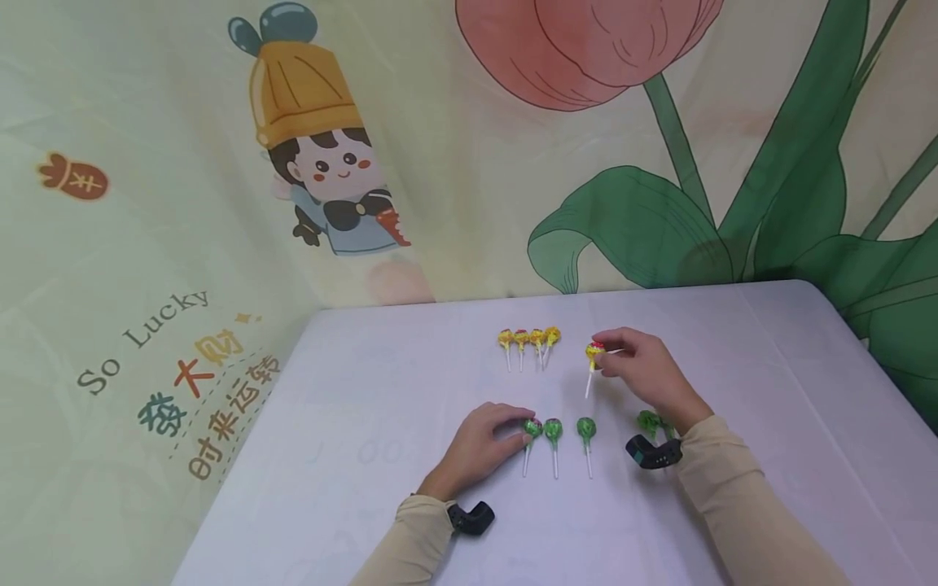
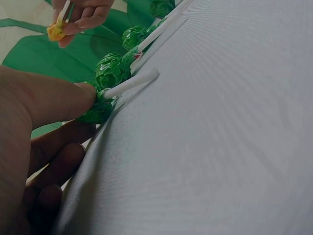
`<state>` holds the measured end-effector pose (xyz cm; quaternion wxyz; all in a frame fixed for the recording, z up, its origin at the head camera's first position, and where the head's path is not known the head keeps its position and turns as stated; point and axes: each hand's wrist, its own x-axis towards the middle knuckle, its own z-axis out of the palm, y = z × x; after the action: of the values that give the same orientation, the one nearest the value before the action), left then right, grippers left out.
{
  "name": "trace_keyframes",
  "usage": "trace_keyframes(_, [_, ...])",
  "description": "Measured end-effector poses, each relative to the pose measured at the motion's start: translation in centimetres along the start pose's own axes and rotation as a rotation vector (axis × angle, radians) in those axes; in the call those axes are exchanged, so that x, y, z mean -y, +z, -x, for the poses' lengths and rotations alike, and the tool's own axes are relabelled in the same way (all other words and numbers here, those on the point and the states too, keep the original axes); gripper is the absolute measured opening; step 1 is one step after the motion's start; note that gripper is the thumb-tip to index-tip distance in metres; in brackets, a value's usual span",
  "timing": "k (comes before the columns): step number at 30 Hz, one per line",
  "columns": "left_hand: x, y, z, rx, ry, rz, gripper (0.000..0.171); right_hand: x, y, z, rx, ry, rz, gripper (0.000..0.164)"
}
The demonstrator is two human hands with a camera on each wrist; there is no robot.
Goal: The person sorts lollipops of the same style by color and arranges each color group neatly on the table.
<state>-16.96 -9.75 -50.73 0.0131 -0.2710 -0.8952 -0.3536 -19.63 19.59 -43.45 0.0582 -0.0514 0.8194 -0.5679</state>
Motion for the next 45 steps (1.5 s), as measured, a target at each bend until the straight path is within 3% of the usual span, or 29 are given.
trace_keyframes(11, [0.0,0.0,0.1,0.004,-0.021,-0.006,0.03,-0.2,0.3,-2.2,0.029,0.094,-0.078,0.048])
trace_keyframes(19, [0.1,0.1,0.0,-0.002,-0.013,-0.005,0.03,-0.1,0.5,-4.1,0.019,0.091,-0.117,0.045])
trace_keyframes(39, [0.4,0.3,0.0,0.003,-0.03,-0.009,0.029,-1.2,0.8,-6.5,0.015,0.213,-0.191,0.044])
trace_keyframes(45, [0.3,0.3,0.0,-0.007,-0.013,-0.012,0.029,-1.4,1.2,-7.4,0.029,0.202,-0.162,0.041])
